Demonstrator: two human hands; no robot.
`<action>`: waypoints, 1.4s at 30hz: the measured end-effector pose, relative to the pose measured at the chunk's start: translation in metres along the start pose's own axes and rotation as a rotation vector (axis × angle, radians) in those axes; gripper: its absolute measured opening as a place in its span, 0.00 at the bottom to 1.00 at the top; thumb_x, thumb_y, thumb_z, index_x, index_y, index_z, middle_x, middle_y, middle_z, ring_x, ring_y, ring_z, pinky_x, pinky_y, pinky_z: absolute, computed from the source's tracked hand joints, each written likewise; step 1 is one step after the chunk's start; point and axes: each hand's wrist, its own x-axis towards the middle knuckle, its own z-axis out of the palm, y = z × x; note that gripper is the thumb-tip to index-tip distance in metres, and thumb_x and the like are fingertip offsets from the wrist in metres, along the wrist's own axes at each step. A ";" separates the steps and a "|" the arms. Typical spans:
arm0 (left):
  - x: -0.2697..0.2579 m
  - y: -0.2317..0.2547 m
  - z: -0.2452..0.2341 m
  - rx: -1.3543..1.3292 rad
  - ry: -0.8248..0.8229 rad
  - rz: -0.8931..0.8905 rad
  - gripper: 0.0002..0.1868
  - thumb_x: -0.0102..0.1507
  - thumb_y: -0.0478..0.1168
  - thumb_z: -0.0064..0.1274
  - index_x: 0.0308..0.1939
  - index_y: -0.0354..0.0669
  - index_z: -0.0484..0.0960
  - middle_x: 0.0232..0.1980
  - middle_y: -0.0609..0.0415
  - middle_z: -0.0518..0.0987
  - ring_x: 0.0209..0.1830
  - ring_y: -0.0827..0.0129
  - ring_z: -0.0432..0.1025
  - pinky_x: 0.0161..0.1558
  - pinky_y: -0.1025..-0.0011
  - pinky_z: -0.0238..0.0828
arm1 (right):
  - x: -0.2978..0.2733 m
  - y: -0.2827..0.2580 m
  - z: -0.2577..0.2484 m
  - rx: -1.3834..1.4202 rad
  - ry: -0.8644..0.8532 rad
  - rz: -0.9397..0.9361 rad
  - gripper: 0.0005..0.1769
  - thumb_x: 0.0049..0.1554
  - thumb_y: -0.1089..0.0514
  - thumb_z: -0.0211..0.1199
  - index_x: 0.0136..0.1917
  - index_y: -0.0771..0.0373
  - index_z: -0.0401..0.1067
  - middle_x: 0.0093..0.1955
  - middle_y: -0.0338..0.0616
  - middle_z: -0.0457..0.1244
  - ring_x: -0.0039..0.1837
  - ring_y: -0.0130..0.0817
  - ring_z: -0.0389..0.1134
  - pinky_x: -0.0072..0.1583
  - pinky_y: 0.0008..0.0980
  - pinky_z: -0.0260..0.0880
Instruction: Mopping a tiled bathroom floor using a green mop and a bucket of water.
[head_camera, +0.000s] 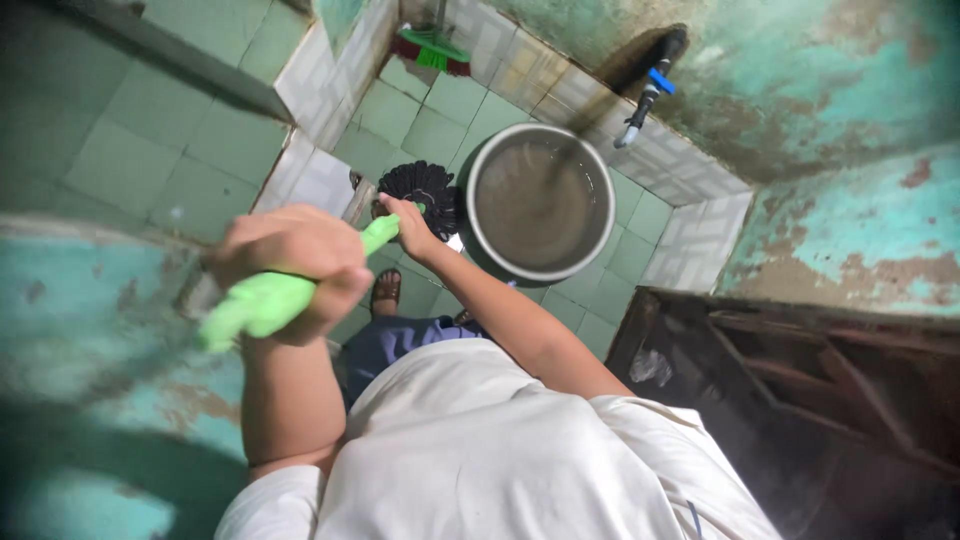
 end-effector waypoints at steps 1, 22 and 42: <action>-0.006 0.005 0.003 0.018 0.019 -0.009 0.11 0.61 0.33 0.62 0.31 0.39 0.72 0.27 0.54 0.76 0.22 0.64 0.74 0.32 0.67 0.75 | -0.009 -0.002 0.001 0.000 -0.023 0.016 0.30 0.67 0.39 0.43 0.29 0.58 0.59 0.29 0.32 0.52 0.33 0.26 0.52 0.38 0.34 0.52; 0.051 -0.050 0.071 -0.066 -0.118 0.012 0.17 0.64 0.38 0.64 0.32 0.39 0.69 0.24 0.58 0.71 0.21 0.65 0.69 0.30 0.67 0.69 | 0.017 -0.009 -0.102 -0.122 0.110 -0.334 0.40 0.67 0.40 0.34 0.27 0.69 0.67 0.24 0.43 0.57 0.28 0.33 0.57 0.36 0.34 0.56; 0.112 -0.258 0.038 -0.043 -0.097 0.021 0.16 0.65 0.35 0.58 0.30 0.41 0.64 0.23 0.57 0.69 0.20 0.62 0.69 0.30 0.66 0.67 | 0.172 -0.021 -0.260 -0.055 0.271 -0.096 0.35 0.68 0.36 0.35 0.42 0.63 0.72 0.40 0.43 0.66 0.45 0.33 0.66 0.51 0.34 0.66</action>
